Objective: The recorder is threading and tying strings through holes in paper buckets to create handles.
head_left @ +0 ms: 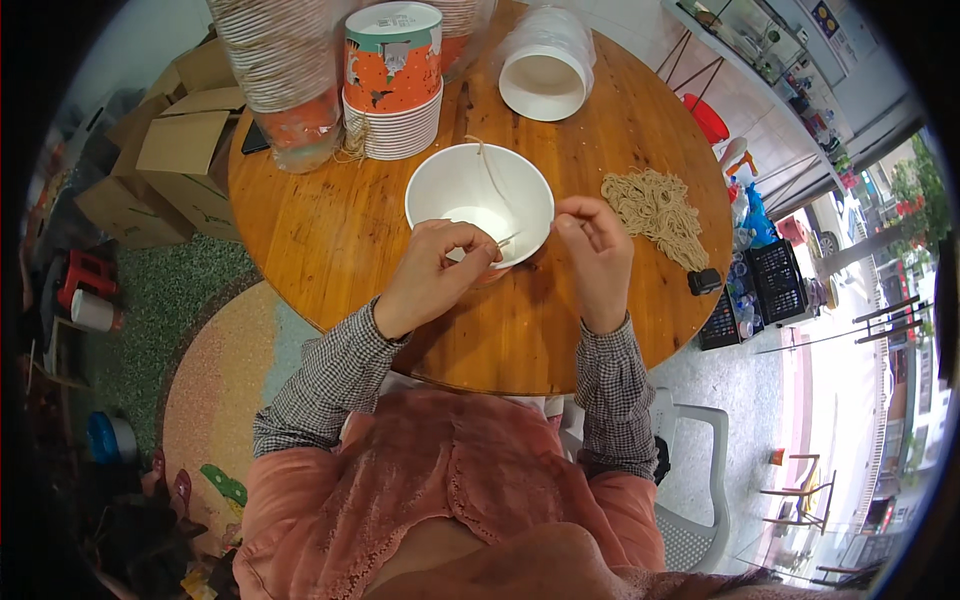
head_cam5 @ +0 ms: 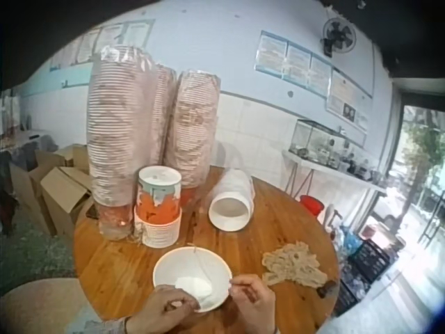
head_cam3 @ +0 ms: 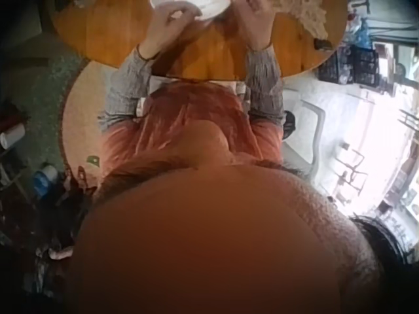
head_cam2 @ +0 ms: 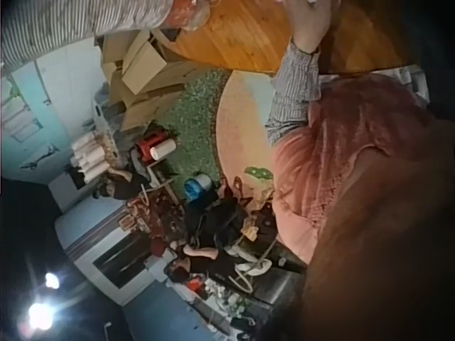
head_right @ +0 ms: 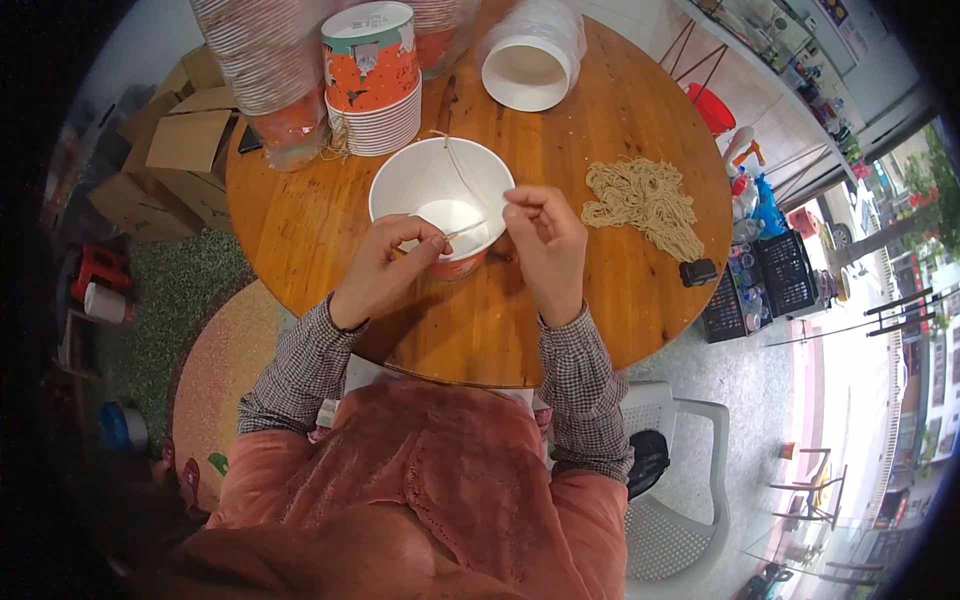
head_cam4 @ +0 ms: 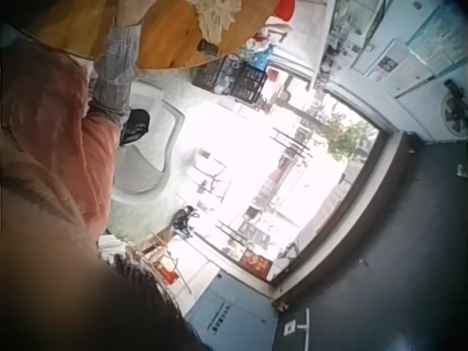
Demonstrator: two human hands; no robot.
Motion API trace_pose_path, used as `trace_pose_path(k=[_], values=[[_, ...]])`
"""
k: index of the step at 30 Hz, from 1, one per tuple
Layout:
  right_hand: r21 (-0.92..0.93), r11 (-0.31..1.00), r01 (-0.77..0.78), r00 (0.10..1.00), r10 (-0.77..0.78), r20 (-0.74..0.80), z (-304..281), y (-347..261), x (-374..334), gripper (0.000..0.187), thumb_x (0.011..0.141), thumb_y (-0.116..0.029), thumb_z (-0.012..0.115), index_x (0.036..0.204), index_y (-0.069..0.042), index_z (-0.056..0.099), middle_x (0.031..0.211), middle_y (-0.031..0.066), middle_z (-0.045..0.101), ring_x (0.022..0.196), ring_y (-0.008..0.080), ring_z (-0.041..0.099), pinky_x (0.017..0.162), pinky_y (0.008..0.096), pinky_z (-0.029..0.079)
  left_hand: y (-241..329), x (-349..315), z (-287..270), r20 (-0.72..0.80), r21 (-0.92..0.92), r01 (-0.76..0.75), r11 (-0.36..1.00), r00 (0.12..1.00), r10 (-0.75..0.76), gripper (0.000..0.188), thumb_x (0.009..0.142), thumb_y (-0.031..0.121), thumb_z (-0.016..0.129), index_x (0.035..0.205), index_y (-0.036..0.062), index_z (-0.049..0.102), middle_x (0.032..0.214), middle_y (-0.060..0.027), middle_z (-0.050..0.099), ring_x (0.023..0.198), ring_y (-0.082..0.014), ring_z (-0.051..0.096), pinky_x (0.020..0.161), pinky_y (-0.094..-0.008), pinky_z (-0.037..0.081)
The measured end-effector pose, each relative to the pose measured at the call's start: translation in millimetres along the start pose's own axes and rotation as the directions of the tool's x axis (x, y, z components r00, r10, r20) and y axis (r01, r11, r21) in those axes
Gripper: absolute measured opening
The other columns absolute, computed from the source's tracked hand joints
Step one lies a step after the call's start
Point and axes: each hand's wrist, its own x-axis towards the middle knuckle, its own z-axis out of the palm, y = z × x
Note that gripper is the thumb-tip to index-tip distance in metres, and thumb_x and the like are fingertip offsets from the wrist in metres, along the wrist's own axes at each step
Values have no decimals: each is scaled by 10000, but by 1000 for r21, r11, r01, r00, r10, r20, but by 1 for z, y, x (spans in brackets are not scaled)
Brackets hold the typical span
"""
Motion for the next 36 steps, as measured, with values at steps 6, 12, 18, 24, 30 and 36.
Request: trace_pose_path(k=[6,12,18,24,30,36], values=[[-293,922,252,966,-222,132,6,7,-10,129,807,-22,696,934,-21,672,927,38,612,797,87,567,681,228,470,1,0,0,5,19,-14,1000,1000,14,151,871,118,582,816,2,661,747,-95,673,669,-197,622,637,-298,509],[-266,950,163,974,-113,196,8,12,-6,157,800,-68,721,955,-66,695,943,23,627,813,95,560,674,226,464,-10,-2,1,47,101,10,995,999,-15,127,886,143,583,849,56,668,792,-62,671,772,-208,598,866,-338,383],[-246,939,241,953,-181,242,8,18,-1,100,804,-75,715,901,-58,695,856,17,630,806,87,550,619,206,462,-10,-1,1,61,122,18,992,998,-26,124,885,148,583,859,64,670,801,-57,669,793,-211,585,885,-336,365],[-285,949,132,982,-87,165,13,21,-7,40,850,-28,636,889,-36,629,851,13,615,730,61,544,575,184,449,-9,-1,3,45,103,34,994,998,-39,89,869,132,617,899,69,672,814,-40,663,800,-211,583,886,-348,379],[-34,992,117,992,-115,59,17,20,-5,43,884,3,585,918,-12,565,907,31,623,789,48,572,615,182,472,-9,-7,1,-16,194,-2,981,1000,5,62,858,114,640,897,71,659,775,-24,638,673,-191,573,986,-363,335],[-4,993,116,993,-115,39,18,15,-5,82,885,15,595,963,-1,577,933,46,636,844,67,582,664,184,477,-6,-7,-2,-13,183,37,982,999,-35,65,866,123,622,857,59,622,746,-24,623,582,-170,557,1063,-376,261]])
